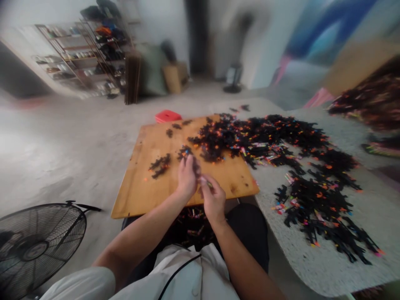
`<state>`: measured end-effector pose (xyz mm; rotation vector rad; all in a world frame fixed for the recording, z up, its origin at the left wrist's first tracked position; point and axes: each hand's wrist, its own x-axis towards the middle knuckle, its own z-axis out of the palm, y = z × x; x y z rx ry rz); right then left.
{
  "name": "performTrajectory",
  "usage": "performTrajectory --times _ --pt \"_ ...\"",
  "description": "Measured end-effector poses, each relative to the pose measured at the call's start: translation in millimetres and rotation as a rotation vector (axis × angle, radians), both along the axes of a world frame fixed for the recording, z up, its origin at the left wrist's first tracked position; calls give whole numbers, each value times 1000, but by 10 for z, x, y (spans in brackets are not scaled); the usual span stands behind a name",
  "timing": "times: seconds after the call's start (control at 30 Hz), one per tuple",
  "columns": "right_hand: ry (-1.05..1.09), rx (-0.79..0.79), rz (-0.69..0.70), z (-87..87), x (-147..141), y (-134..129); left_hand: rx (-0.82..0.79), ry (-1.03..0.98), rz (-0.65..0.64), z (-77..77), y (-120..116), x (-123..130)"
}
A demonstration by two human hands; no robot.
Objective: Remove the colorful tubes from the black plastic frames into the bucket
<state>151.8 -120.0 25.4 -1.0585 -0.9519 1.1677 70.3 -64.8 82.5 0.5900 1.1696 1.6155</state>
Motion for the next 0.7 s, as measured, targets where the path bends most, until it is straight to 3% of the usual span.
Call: performTrajectory --times 0.2,0.43,0.7 --pt "-347 242 -84 -80 29 -34 10 -24 -4 -65 13 -2" --pt "-612 529 -167 -41 31 -4 -6 3 26 -94 21 17" --pt "-741 623 -244 -135 76 -20 11 47 53 -112 -15 66"
